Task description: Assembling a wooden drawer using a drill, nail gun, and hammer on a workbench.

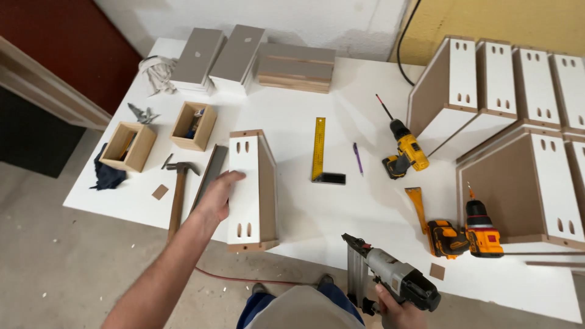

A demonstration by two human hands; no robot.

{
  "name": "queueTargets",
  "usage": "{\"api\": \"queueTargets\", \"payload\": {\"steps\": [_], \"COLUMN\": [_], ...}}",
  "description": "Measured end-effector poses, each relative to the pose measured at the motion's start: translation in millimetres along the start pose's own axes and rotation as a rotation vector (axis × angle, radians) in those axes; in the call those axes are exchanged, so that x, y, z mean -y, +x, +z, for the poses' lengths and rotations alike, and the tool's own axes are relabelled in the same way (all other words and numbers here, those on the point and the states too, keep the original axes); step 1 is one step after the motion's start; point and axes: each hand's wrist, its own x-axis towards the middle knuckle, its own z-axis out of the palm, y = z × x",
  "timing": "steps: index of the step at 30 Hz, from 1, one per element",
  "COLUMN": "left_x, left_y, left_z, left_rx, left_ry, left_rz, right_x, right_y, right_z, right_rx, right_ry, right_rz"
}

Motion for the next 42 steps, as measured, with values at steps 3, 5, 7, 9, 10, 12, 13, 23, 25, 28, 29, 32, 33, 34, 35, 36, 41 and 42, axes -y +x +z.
{"api": "queueTargets", "payload": {"steps": [3,5,7,9,10,12,13,23,25,28,29,32,33,34,35,36,41,42], "left_x": [-30.7,-37.6,-40.3,-39.4,-36.1,-33.2,-33.2,-23.9,-26.3,-29.6,-26.8,-24.5,-22.9,-20.4,-17.5,-14.5,-9.1,-12.6], "left_y": [-37.6,-49.9,-54.1,-50.6,-47.1,-39.2,-41.1,-33.2,-37.2,-45.9,-42.3,-47.7,-52.9,-50.2,-47.6,-45.1,-44.3,-52.6], "left_z": [9.7,15.1,18.8,19.1,19.0,18.9,19.6,7.5,4.8,1.1,-2.7,-1.0,0.7,1.0,1.0,1.2,3.2,4.9], "left_rx": [-0.019,0.061,0.153,0.172,0.176,0.242,0.248,0.336,0.333,0.309,0.34,0.381,0.387,0.388,0.369,0.35,0.312,0.324], "left_ry": [0.267,0.308,0.349,0.528,0.536,0.587,0.594,0.756,0.812,0.938,1.0,1.067,1.07,1.069,1.089,1.109,1.173,1.178], "left_rz": [-0.038,0.012,0.057,0.062,0.057,0.086,0.089,0.134,0.173,0.173,0.272,0.396,0.411,0.411,0.43,0.449,0.429,0.411], "right_x": [-45.7,31.7,66.4,70.0,77.8,93.6,103.9,187.5,190.8,194.0,195.8,202.6,205.0,202.6,200.5,198.3,189.3,186.0], "right_y": [-7.0,96.0,123.5,123.6,121.0,120.7,117.5,140.7,143.7,150.1,153.6,163.6,165.1,164.6,163.3,162.1,158.5,154.1], "right_z": [51.3,-31.8,-82.5,-63.2,-52.9,-32.5,-20.0,3.0,6.0,11.3,13.9,7.1,1.9,4.0,6.0,7.9,25.7,38.7], "right_rx": [0.055,0.419,0.754,0.432,0.432,0.43,0.422,0.356,0.335,0.353,0.25,0.145,0.152,0.152,0.171,0.189,0.313,0.325], "right_ry": [0.051,0.463,0.851,0.971,0.972,0.848,0.848,1.229,1.241,1.285,1.264,1.248,1.258,1.257,1.276,1.294,1.376,1.408], "right_rz": [-0.282,0.334,0.986,0.449,0.46,0.411,0.417,0.226,0.194,0.192,0.125,0.063,0.069,0.068,0.065,0.061,0.097,0.097]}}
